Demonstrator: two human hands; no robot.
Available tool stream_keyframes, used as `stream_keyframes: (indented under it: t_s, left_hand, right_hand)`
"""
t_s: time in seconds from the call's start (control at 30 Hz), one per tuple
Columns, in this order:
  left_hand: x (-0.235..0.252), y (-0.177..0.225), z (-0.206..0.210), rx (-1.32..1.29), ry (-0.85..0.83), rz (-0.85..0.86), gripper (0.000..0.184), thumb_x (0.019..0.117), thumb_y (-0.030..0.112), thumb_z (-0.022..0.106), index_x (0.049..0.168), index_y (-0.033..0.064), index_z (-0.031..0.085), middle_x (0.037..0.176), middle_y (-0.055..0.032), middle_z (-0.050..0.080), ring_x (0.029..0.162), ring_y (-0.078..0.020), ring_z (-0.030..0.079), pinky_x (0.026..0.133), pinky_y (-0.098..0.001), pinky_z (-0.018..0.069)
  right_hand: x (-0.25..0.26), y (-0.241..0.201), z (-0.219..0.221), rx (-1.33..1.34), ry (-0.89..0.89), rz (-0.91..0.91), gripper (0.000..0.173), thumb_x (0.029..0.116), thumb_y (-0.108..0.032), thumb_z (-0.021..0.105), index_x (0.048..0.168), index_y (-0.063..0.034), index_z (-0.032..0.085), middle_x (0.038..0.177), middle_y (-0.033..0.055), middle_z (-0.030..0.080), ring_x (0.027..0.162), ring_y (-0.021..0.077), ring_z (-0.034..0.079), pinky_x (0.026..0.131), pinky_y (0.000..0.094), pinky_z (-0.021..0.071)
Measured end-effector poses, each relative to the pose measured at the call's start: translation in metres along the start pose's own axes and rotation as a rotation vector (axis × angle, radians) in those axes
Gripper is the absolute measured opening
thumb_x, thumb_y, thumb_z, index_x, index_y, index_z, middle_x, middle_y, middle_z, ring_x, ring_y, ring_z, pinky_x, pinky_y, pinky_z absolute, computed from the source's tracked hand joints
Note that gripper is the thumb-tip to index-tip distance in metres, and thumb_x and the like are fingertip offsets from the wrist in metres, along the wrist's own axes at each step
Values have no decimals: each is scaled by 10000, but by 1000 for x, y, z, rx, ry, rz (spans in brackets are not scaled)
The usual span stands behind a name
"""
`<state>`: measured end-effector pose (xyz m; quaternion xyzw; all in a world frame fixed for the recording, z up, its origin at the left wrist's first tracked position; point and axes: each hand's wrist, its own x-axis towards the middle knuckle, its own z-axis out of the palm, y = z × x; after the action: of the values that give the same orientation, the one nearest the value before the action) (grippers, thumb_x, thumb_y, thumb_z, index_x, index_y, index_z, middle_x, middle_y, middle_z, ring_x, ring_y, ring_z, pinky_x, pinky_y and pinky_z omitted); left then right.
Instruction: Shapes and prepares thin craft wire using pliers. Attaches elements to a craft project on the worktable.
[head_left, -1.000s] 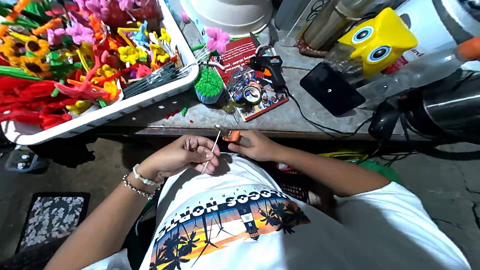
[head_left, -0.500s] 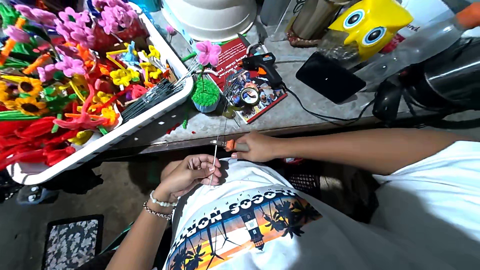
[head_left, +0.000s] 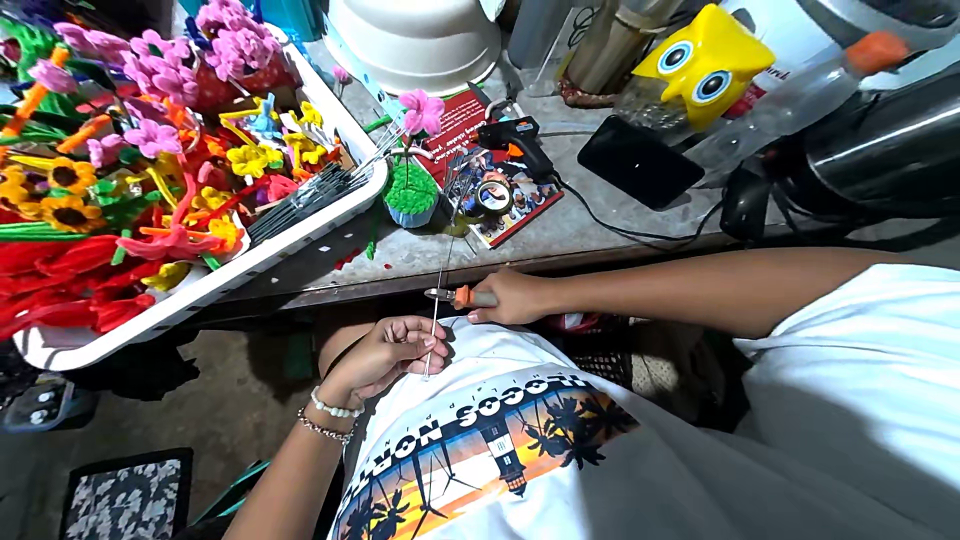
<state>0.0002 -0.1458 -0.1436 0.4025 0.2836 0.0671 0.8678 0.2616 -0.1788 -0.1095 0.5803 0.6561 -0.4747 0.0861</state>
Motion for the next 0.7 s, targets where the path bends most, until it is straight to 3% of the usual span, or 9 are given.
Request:
stream_keyframes:
  t_s: [0.33,0.57,0.7]
  left_hand:
    - [-1,0,3,0,19,23,239,997,-58,450,1088,33,651,890,-35,764,766,-121,750,763,-276,638]
    - [-3,0,4,-3,25,41,224,991,-53,472,1088,31,655,885,-38,764,760,-121,748,759,-274,636]
    - [-12,6,7,130,26,117,210,975,-43,515,1115,34,651,889,-36,769,760,-120,750,739,-266,635]
  right_hand:
    - [1,-3,-4,-34,-30,30,414,1049,-385,576,1061,22,647,879,139,597,813,252,572,749,466,461]
    - [3,-1,-7,36,-25,67,382,1045,-351,595,1126,20,639,888,138,602,778,230,571,725,440,475]
    - [-3,0,-3,97,-3,-8,366,1056,-332,576,1142,18,636,865,117,608,740,187,573,721,390,492]
